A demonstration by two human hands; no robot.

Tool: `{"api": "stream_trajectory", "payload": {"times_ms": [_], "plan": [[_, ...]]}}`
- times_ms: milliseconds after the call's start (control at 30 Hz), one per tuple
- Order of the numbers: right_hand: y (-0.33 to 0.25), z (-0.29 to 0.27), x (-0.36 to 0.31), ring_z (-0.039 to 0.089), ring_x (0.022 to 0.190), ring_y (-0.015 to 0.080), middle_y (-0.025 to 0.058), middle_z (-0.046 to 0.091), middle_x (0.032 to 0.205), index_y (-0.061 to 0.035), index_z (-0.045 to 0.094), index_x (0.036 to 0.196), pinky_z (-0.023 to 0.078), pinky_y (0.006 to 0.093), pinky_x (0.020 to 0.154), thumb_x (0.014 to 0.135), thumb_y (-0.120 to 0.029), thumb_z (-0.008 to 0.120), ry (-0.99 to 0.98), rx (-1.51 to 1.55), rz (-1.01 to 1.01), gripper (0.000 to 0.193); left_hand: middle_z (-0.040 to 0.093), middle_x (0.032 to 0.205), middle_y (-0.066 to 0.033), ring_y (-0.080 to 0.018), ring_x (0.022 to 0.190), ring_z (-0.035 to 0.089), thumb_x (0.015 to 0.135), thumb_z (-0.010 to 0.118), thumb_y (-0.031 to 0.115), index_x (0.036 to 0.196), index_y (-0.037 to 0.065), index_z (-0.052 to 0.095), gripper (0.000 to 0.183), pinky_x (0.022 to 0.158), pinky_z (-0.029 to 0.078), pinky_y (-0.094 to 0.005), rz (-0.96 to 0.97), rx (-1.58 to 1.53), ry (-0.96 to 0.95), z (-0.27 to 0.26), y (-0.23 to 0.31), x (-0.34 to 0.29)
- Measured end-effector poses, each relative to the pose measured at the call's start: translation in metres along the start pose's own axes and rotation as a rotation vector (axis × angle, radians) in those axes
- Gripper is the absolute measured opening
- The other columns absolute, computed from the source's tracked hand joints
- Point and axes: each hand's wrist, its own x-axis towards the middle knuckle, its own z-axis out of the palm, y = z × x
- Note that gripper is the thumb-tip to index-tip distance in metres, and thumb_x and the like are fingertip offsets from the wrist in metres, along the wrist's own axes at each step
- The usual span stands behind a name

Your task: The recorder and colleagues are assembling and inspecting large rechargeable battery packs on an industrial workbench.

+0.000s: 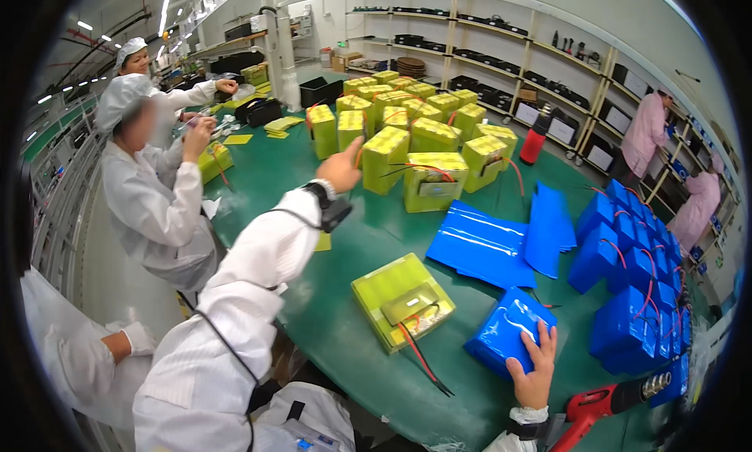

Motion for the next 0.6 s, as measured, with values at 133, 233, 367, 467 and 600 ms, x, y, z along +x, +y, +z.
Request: {"api": "stream_trajectory", "payload": {"times_ms": [133, 233, 367, 467, 600], "plan": [[0.004, 0.000, -0.001, 0.025, 0.150, 0.0438, 0.0190, 0.042, 0.157, -0.0036, 0.069, 0.127, 0.019, 0.0533, 0.121, 0.082, -0.043, 0.073, 0.000, -0.002, 0.016, 0.060, 0.069, 0.113, -0.0239, -0.0417, 0.102, 0.068, 0.080, 0.059, 0.012, 0.159, 0.028, 0.028, 0.086, 0.091, 0.054, -0.0513, -0.024, 0.125, -0.127, 0.021, 0.036, 0.020], [0.003, 0.000, 0.001, 0.024, 0.150, 0.0442, 0.0187, 0.042, 0.157, -0.0040, 0.068, 0.127, 0.019, 0.0537, 0.121, 0.083, -0.044, 0.072, -0.007, -0.004, 0.017, 0.060, 0.068, 0.119, -0.0221, -0.0391, 0.106, 0.068, 0.082, 0.056, 0.012, 0.159, 0.030, 0.029, 0.084, 0.093, 0.054, -0.0503, -0.060, 0.171, -0.212, 0.029, 0.038, 0.019], [0.003, 0.001, -0.001, 0.024, 0.151, 0.0436, 0.0183, 0.041, 0.158, -0.0049, 0.067, 0.128, 0.019, 0.0536, 0.121, 0.085, -0.045, 0.071, -0.013, -0.009, 0.008, 0.059, 0.069, 0.121, -0.0204, -0.0389, 0.107, 0.069, 0.086, 0.057, 0.016, 0.156, 0.027, 0.035, 0.074, 0.092, 0.055, -0.0507, -0.092, 0.153, -0.230, 0.018, 0.030, 0.017], [0.002, 0.001, -0.002, 0.024, 0.151, 0.0414, 0.0178, 0.042, 0.158, -0.0042, 0.066, 0.130, 0.017, 0.0527, 0.122, 0.084, -0.042, 0.070, -0.003, -0.008, 0.009, 0.059, 0.071, 0.102, -0.0251, -0.0416, 0.097, 0.070, 0.081, 0.062, 0.021, 0.149, 0.010, 0.043, 0.071, 0.088, 0.055, -0.0510, -0.076, -0.017, 0.019, 0.007, 0.034, 0.015], [0.002, 0.006, 0.000, 0.024, 0.152, 0.0409, 0.0180, 0.041, 0.158, -0.0043, 0.066, 0.130, 0.016, 0.0524, 0.122, 0.083, -0.041, 0.071, -0.008, -0.007, 0.004, 0.060, 0.072, 0.095, -0.0229, -0.0397, 0.090, 0.070, 0.082, 0.064, 0.021, 0.126, 0.006, 0.064, 0.047, 0.083, 0.056, -0.0489, 0.199, -0.280, 0.099, 0.009, 0.073, -0.014]]}}
